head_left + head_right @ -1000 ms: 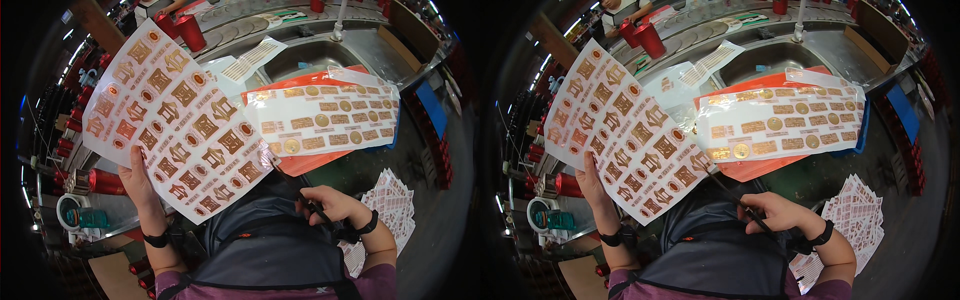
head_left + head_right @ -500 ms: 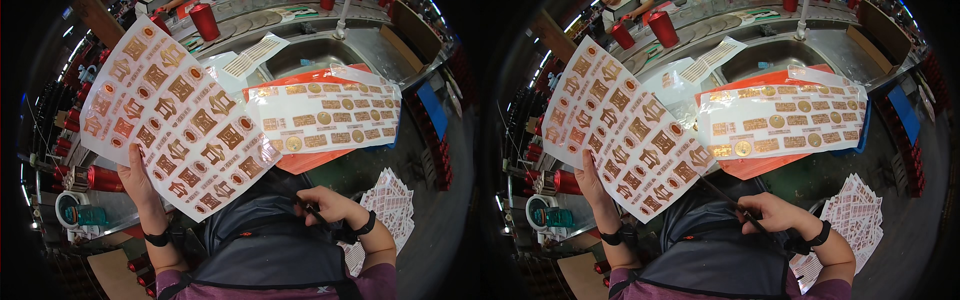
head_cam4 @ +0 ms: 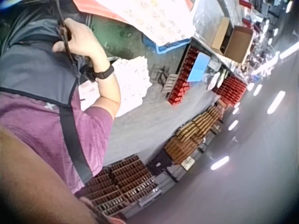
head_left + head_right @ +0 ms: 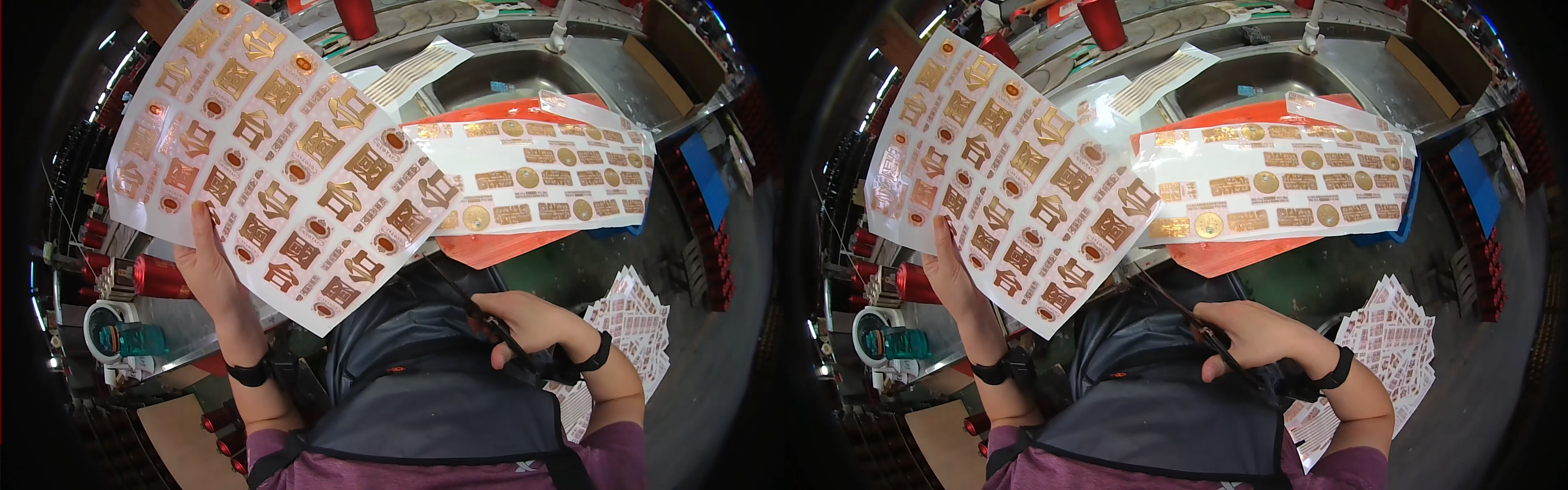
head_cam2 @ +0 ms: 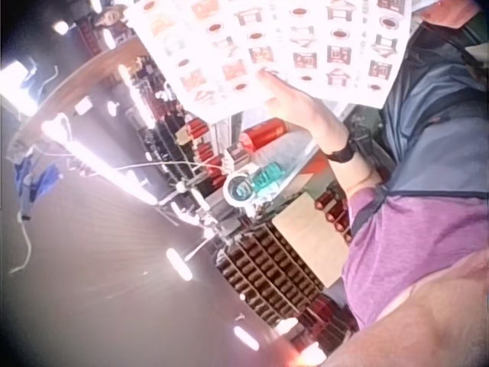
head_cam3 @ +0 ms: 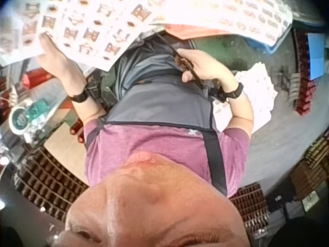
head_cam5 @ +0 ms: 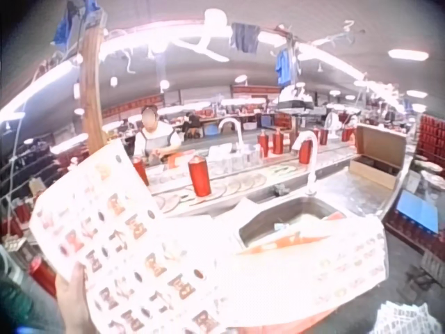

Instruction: Applying labels and gold seals to red metal cans on a production line using a squeegee and scissors.

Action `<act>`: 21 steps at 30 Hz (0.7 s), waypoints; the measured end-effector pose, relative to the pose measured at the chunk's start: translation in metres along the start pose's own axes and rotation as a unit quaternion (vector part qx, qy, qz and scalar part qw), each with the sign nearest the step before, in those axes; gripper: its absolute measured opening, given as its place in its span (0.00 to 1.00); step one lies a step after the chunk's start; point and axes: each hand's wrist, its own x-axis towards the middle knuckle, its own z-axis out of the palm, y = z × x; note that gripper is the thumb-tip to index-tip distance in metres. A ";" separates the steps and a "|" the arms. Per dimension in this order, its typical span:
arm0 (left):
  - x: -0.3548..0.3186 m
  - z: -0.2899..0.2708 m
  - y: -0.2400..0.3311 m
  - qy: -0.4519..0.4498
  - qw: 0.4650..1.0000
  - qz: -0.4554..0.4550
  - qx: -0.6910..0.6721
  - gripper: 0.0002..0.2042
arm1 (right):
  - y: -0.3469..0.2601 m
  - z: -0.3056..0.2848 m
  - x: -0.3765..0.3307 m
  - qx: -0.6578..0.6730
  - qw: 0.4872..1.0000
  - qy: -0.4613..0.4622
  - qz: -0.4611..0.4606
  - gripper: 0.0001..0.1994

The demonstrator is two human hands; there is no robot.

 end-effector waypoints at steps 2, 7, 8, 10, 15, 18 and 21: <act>-0.001 0.003 0.000 0.006 1.000 0.004 0.012 0.14 | -0.005 0.001 0.005 -0.016 1.000 -0.004 0.009 0.39; -0.003 0.007 -0.001 0.013 1.000 0.011 0.007 0.14 | -0.018 0.003 0.021 -0.024 0.999 -0.008 -0.044 0.38; -0.003 0.007 -0.001 0.002 1.000 0.016 0.008 0.14 | -0.020 0.003 0.024 -0.023 0.998 -0.015 -0.052 0.37; -0.004 0.005 -0.002 -0.007 1.000 0.021 0.010 0.14 | -0.022 0.003 0.028 -0.014 0.998 -0.010 -0.058 0.38; -0.005 0.003 -0.005 -0.013 1.000 0.015 0.013 0.14 | -0.022 0.004 0.034 0.000 0.996 0.014 -0.092 0.35; -0.005 0.005 -0.005 -0.010 1.000 0.009 0.018 0.14 | -0.020 0.005 0.035 0.001 0.998 0.021 -0.062 0.32; -0.006 0.006 -0.004 -0.006 1.000 0.012 0.013 0.13 | -0.020 0.006 0.035 0.043 0.999 0.016 -0.017 0.30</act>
